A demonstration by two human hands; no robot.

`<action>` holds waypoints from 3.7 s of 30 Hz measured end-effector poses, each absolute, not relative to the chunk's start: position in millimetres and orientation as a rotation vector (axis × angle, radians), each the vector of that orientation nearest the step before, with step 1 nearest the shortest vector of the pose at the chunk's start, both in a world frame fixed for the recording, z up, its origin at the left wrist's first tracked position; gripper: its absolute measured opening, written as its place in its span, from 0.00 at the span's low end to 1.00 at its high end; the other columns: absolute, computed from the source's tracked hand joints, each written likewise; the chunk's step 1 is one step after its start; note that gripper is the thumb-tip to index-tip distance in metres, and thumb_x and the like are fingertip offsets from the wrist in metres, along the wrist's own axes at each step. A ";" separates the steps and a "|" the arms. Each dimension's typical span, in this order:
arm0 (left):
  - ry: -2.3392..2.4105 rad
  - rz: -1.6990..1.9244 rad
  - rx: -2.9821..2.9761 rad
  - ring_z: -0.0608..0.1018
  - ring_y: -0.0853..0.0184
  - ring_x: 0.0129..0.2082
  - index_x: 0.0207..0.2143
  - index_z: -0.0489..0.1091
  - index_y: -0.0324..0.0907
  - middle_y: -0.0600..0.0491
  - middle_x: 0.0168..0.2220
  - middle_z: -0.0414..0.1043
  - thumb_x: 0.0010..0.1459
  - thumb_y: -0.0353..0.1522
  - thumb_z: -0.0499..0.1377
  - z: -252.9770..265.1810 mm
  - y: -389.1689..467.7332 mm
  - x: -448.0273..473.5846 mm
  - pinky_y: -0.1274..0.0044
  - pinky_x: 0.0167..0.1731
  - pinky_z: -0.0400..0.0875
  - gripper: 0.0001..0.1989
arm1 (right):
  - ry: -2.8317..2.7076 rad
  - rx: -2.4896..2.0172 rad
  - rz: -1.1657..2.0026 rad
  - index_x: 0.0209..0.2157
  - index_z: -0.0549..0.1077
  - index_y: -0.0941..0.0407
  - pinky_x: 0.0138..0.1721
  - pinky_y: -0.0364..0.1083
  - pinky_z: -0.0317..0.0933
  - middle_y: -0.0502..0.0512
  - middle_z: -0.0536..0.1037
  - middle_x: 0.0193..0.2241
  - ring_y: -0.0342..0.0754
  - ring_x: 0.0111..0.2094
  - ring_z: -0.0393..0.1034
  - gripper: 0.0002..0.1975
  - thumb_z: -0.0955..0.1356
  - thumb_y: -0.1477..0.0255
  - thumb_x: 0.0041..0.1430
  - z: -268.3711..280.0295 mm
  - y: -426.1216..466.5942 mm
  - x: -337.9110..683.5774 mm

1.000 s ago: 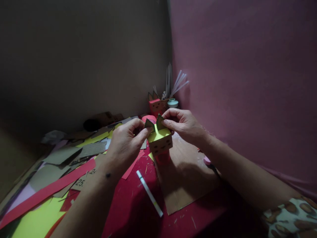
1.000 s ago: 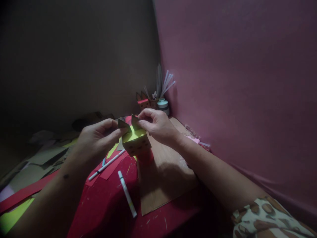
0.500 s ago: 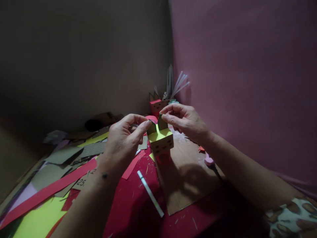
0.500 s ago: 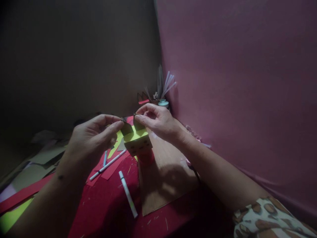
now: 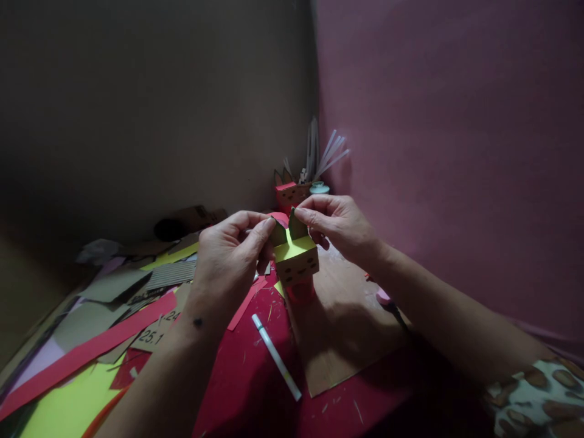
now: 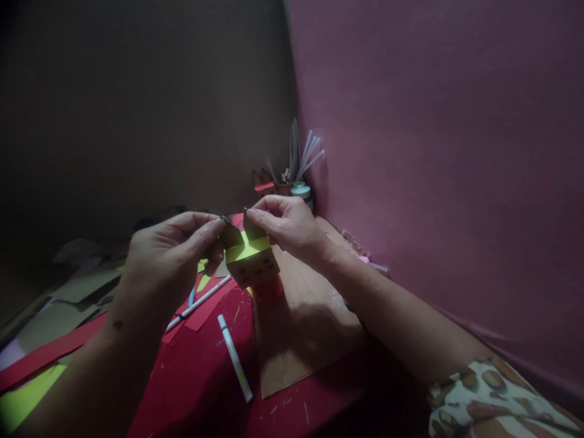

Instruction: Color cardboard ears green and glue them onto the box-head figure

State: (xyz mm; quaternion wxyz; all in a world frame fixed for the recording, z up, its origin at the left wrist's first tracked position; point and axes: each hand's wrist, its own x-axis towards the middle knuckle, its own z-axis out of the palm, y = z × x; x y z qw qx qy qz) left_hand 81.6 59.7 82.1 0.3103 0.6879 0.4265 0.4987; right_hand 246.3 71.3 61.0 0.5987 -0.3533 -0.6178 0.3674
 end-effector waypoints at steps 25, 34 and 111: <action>1.108 1.318 1.812 0.65 0.75 0.12 0.27 0.71 0.38 0.58 0.14 0.66 0.54 0.33 0.59 82.0 63.2 82.0 0.84 0.11 0.60 0.07 | -1.466 -0.826 0.783 0.26 0.71 0.59 0.12 0.36 0.49 0.44 0.64 0.17 0.35 0.15 0.55 0.09 0.68 0.69 0.57 54.9 75.8 245.3; 1.136 1.319 1.811 0.66 0.75 0.12 0.26 0.70 0.38 0.58 0.13 0.67 0.54 0.33 0.60 83.2 63.5 81.2 0.84 0.11 0.61 0.07 | -1.462 -0.825 0.785 0.26 0.72 0.59 0.12 0.36 0.50 0.43 0.64 0.16 0.35 0.14 0.56 0.09 0.69 0.69 0.57 55.3 74.1 244.6; 1.341 1.245 2.310 0.72 0.61 0.40 0.37 0.75 0.42 0.48 0.39 0.71 0.51 0.42 0.59 94.8 85.5 85.3 0.70 0.41 0.65 0.15 | -1.548 -0.726 1.048 0.44 0.63 0.55 0.42 0.50 0.66 0.53 0.74 0.38 0.48 0.40 0.71 0.27 0.75 0.75 0.41 33.0 61.9 245.7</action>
